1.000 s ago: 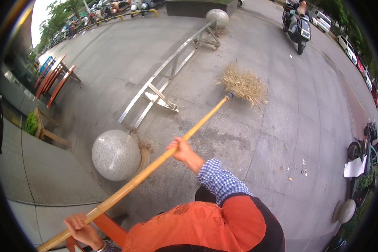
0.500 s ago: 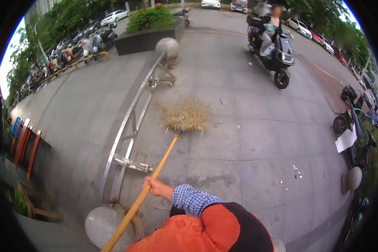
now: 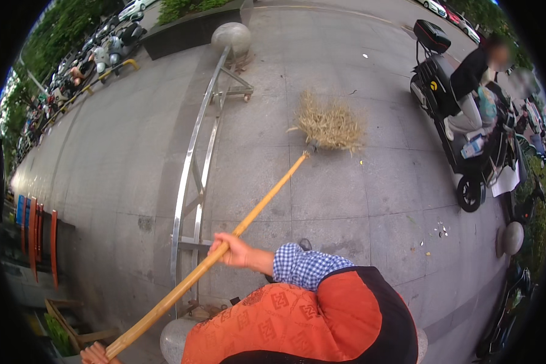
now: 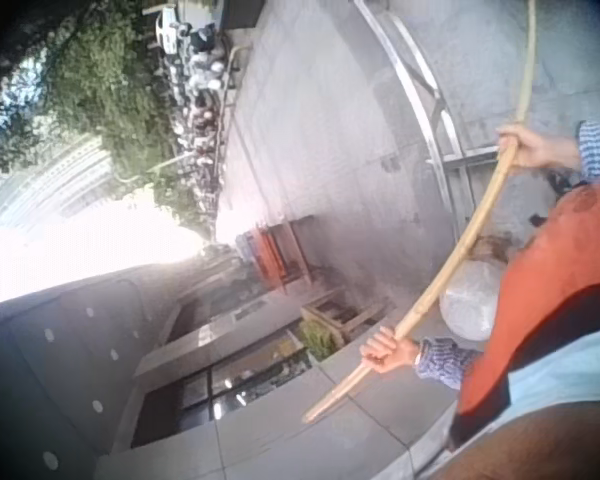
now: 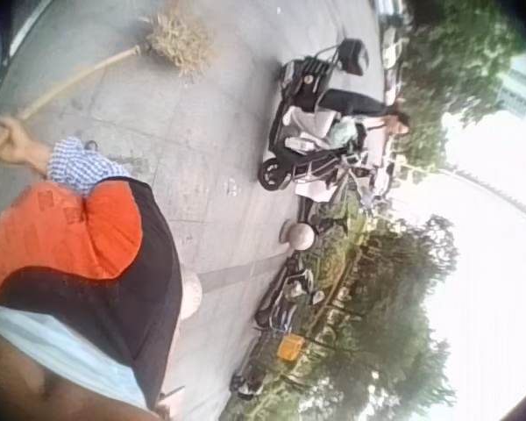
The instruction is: The person sweeps a paved outdoor area using a traditional straw broom. They gather scattered debris, including paper and leaves, into a pile while moving along the sidewalk past green trash bins, parked scooters, and an orange bench.
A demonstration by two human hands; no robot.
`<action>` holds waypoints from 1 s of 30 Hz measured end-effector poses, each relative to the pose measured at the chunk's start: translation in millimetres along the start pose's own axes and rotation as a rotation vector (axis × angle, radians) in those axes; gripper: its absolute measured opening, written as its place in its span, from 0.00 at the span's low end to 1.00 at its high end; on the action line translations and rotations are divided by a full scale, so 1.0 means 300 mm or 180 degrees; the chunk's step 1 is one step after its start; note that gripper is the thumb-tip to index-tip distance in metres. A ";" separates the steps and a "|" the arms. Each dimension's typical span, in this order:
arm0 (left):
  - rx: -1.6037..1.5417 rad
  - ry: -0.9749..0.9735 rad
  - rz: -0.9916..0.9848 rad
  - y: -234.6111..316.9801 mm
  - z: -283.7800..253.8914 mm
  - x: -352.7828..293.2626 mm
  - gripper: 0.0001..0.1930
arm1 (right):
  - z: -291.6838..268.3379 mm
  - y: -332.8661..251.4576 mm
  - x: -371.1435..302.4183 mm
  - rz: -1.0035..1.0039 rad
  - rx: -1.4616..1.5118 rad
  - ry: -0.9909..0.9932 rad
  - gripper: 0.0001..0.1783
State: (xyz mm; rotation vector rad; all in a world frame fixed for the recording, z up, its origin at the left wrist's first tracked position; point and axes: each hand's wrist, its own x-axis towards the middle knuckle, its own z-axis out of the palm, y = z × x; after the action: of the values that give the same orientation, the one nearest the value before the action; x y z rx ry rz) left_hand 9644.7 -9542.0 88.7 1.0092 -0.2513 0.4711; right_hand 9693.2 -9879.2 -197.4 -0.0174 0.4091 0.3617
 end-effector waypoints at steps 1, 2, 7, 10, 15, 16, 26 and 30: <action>-0.0238 -0.0145 0.0037 -0.015 0.019 0.058 0.15 | 0.011 0.008 -0.006 0.0337 -0.0008 0.0124 0.14; -0.0463 -0.0279 0.0070 -0.037 0.028 0.108 0.16 | 0.016 0.007 -0.015 0.0598 0.0092 0.0225 0.14; -0.1130 -0.0585 0.0225 -0.270 0.292 0.196 0.16 | -0.113 -0.255 0.167 0.0824 0.0767 0.0367 0.13; -0.0544 -0.0100 -0.0236 -0.568 0.538 0.159 0.16 | -0.106 -0.680 0.236 -0.0177 0.0159 0.1076 0.14; 0.0130 -0.1639 -0.0594 -0.927 1.084 0.142 0.15 | 0.008 -1.461 0.175 -0.2013 0.0918 0.0607 0.18; -0.0245 -0.1871 -0.0221 -0.932 1.159 0.206 0.14 | 0.099 -1.532 0.114 -0.2051 0.1011 0.0293 0.18; -0.1768 -0.3566 -0.0167 -1.438 2.345 0.310 0.09 | 0.534 -1.670 -0.534 -0.2575 -0.2556 0.0281 0.11; -0.1720 -0.4215 -0.0872 -1.664 2.805 0.006 0.10 | 0.635 -1.735 -0.967 -0.4643 -0.3083 0.1181 0.08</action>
State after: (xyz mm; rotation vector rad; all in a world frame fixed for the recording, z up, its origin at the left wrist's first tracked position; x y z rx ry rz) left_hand 9901.2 -10484.3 148.5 0.6647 -1.3203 -0.5727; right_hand 9699.9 -10448.4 62.3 -1.2780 0.4518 -0.9354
